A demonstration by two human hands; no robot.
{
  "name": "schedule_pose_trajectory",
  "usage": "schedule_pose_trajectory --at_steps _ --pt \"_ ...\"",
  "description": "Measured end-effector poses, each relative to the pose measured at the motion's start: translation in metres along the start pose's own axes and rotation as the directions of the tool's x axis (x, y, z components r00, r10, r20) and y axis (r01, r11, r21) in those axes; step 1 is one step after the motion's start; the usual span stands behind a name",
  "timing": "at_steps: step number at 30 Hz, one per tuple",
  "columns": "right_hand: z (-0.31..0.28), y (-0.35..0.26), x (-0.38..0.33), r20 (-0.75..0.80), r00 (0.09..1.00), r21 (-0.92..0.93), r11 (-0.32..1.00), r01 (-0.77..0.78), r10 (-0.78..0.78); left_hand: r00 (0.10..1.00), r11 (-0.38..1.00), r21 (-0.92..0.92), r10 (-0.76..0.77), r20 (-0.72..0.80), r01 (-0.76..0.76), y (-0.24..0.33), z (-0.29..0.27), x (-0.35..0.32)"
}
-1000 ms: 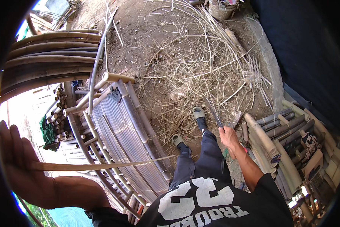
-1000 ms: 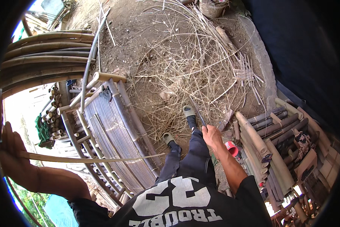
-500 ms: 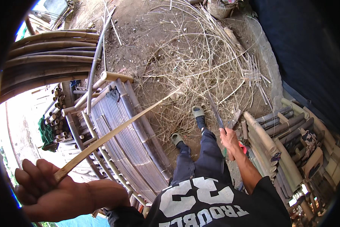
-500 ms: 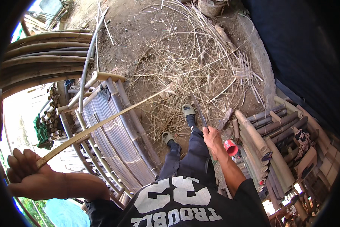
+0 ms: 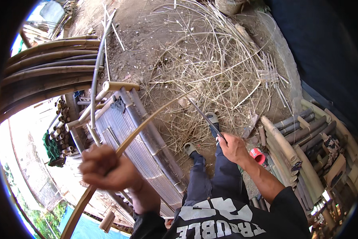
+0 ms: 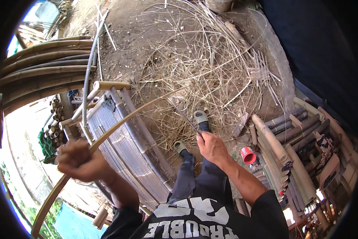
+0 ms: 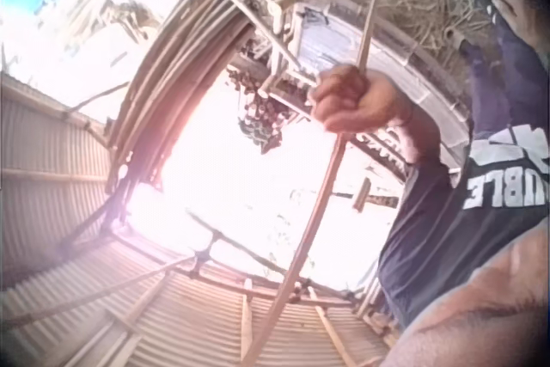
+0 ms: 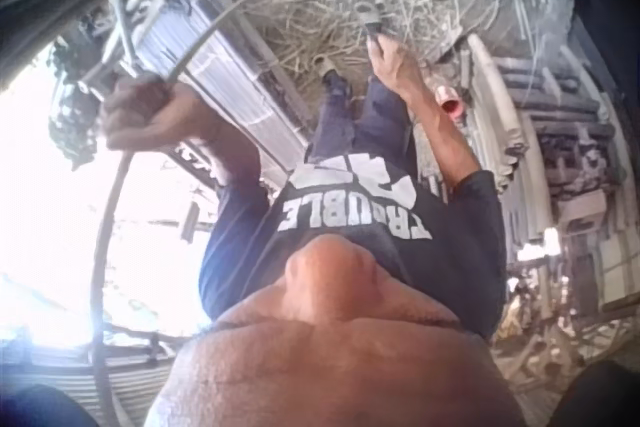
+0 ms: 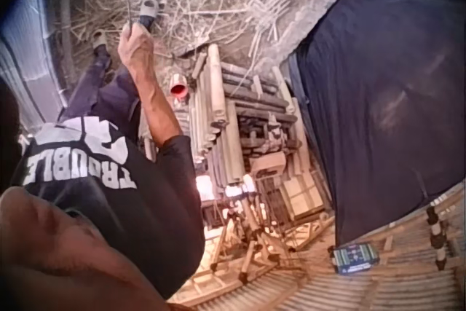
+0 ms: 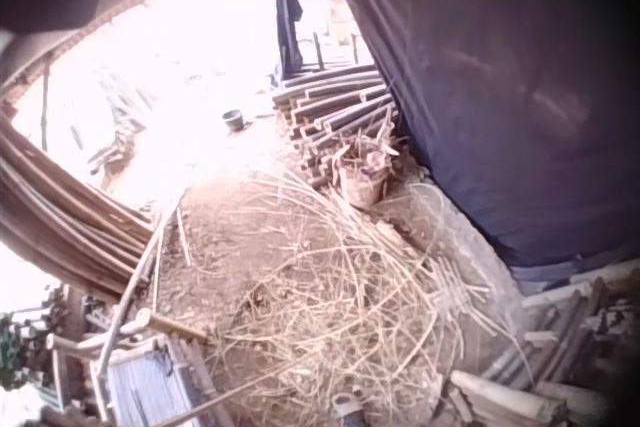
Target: The person uses a large knife to shave and smooth thin bamboo strips. They repeatedly hold a strip in one hand and draw the knife along its length to remove the outer layer, then place the finished strip onto a bamboo frame.
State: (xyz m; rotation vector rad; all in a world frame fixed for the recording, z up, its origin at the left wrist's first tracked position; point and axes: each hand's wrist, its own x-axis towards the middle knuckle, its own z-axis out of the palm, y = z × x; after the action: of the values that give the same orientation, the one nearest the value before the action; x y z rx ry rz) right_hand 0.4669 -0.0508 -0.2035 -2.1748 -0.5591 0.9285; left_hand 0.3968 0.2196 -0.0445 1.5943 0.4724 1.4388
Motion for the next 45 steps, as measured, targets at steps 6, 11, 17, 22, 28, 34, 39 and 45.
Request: schedule_pose_trajectory --at_steps 6,11,17,22,28,34,39,45 --pt "-0.005 0.02 0.037 -0.016 0.993 0.059 0.991 -0.119 0.12 0.999 0.992 -0.12 -0.043 -0.002 0.043 0.069 0.011 0.043" --pt "-0.01 0.054 0.041 -0.039 0.972 0.108 0.968 -0.228 0.233 0.988 0.991 0.136 0.002 -0.153 0.019 0.051 0.037 0.044" --pt "-0.005 0.074 0.04 -0.011 0.966 0.152 0.955 -0.255 0.259 0.989 0.976 0.191 -0.078 -0.126 0.102 0.003 0.043 0.026" --pt "-0.005 0.04 0.06 -0.025 1.0 0.015 1.0 0.01 -0.009 0.981 0.994 0.105 -0.028 0.19 0.009 -0.074 0.024 -0.019" --pt "0.029 0.041 0.115 0.139 0.989 -0.144 0.988 0.06 -0.04 0.948 0.987 -0.101 -0.09 0.306 0.126 -0.116 0.04 -0.049" --pt "0.065 0.06 0.156 0.039 0.968 -0.108 0.962 0.251 -0.249 0.979 0.998 -0.052 -0.016 0.205 0.027 -0.135 0.056 -0.051" --pt "0.07 0.065 0.171 0.039 0.943 -0.122 0.935 0.334 -0.332 0.995 0.977 -0.199 -0.061 0.078 0.076 -0.137 0.068 -0.045" --pt "0.087 0.085 0.184 0.016 0.951 -0.127 0.943 0.307 -0.307 0.999 0.958 -0.286 0.015 0.048 -0.001 -0.147 0.082 -0.043"
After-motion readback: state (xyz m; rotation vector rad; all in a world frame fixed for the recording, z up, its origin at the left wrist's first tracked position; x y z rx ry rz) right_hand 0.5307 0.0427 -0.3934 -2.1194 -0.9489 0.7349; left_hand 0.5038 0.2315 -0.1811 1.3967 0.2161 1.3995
